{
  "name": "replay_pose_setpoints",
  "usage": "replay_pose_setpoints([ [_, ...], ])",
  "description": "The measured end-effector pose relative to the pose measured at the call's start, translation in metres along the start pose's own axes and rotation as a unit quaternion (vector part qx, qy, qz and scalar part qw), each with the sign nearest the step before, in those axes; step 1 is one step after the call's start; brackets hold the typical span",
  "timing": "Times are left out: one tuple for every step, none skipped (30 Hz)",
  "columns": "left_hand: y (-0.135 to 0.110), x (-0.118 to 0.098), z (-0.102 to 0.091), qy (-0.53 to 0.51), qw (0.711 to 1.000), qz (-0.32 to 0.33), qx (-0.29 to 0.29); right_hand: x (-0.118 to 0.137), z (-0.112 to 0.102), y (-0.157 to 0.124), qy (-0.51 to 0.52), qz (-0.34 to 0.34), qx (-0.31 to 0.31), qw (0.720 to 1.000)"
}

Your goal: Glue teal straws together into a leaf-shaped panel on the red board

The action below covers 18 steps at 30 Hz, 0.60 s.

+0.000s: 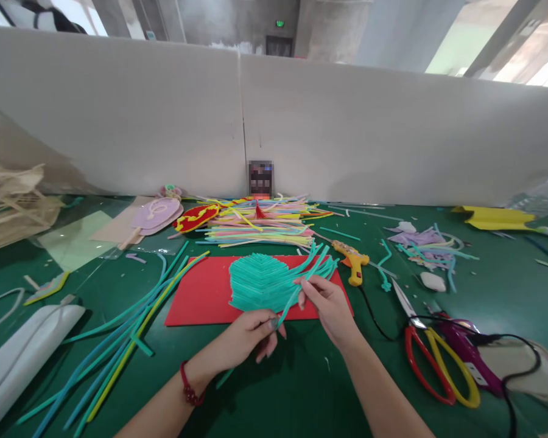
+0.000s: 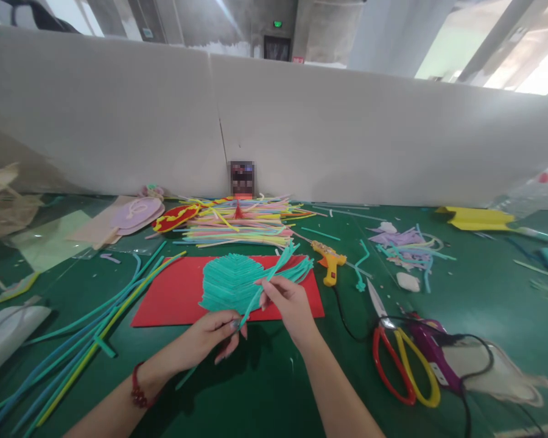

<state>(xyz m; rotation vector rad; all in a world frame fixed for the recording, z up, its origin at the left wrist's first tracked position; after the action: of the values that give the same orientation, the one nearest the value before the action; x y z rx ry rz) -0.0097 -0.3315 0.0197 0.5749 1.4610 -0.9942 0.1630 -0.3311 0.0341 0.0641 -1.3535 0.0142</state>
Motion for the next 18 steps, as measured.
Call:
replay_pose_setpoints([
  [0.0,0.0,0.0,-0.012,1.0,0.0,0.001,-0.001,-0.002,0.001,-0.01,-0.014,-0.015,1.0],
  [0.001,0.0,0.001,-0.021,1.0,0.001,0.001,-0.002,-0.004,0.001,-0.015,-0.027,-0.028,0.999],
  [0.001,-0.001,0.001,-0.029,1.0,0.001,0.0,-0.003,-0.005,0.002,-0.015,-0.034,-0.038,0.999],
  [0.001,-0.002,0.001,-0.035,0.999,0.0,-0.003,-0.004,-0.006,0.002,-0.01,-0.034,-0.043,0.998],
  [0.001,-0.003,0.001,-0.039,0.999,-0.003,-0.008,-0.005,-0.006,0.002,-0.001,-0.027,-0.046,0.999],
  [0.001,-0.005,0.001,-0.042,0.999,-0.009,-0.013,-0.006,-0.006,0.002,0.011,-0.014,-0.045,0.999],
  [0.001,-0.005,0.002,-0.044,0.999,-0.017,-0.018,-0.007,-0.004,0.002,0.023,0.0,-0.042,0.999],
  [0.001,-0.006,0.002,-0.047,0.998,-0.025,-0.021,-0.007,-0.003,0.001,0.034,0.013,-0.037,0.999],
  [0.001,-0.006,0.003,-0.05,0.998,-0.032,-0.023,-0.007,-0.001,0.001,0.045,0.023,-0.033,0.998],
  [0.001,-0.006,0.004,-0.053,0.998,-0.038,-0.023,-0.007,0.001,0.001,0.055,0.031,-0.028,0.998],
  [0.001,-0.006,0.004,-0.057,0.997,-0.039,-0.021,-0.007,0.003,0.0,0.066,0.037,-0.025,0.997],
  [0.001,-0.006,0.003,-0.055,0.998,-0.035,-0.019,-0.006,0.003,0.0,0.079,0.041,-0.026,0.996],
  [0.001,-0.007,0.002,-0.044,0.999,-0.023,-0.023,-0.006,0.002,0.0,0.094,0.043,-0.032,0.994],
  [0.0,-0.008,-0.001,-0.02,0.999,-0.006,-0.035,-0.005,0.0,0.0,0.11,0.041,-0.045,0.992],
  [-0.001,-0.01,-0.006,0.019,0.998,0.014,-0.061,-0.004,-0.004,0.001,0.126,0.036,-0.065,0.989],
  [-0.002,-0.011,-0.012,0.071,0.992,0.034,-0.097,-0.003,-0.01,0.001,0.14,0.027,-0.088,0.986],
  [-0.004,-0.013,-0.019,0.133,0.98,0.05,-0.136,-0.002,-0.017,0.002,0.152,0.016,-0.107,0.982],
  [-0.007,-0.014,-0.027,0.199,0.963,0.062,-0.173,0.0,-0.024,0.003,0.162,0.005,-0.12,0.98],
])
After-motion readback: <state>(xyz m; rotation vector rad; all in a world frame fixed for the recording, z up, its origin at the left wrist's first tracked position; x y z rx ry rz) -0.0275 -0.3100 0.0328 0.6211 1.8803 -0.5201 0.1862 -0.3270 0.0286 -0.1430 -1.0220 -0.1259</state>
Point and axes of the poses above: each hand's wrist, its own y-axis towards the middle knuckle, its own z-axis out of the palm, x = y × z, the point moved 3 cm from there along y, towards the middle knuckle, and after that the axes turned 7 degrees about x, right-handed, at the moved point
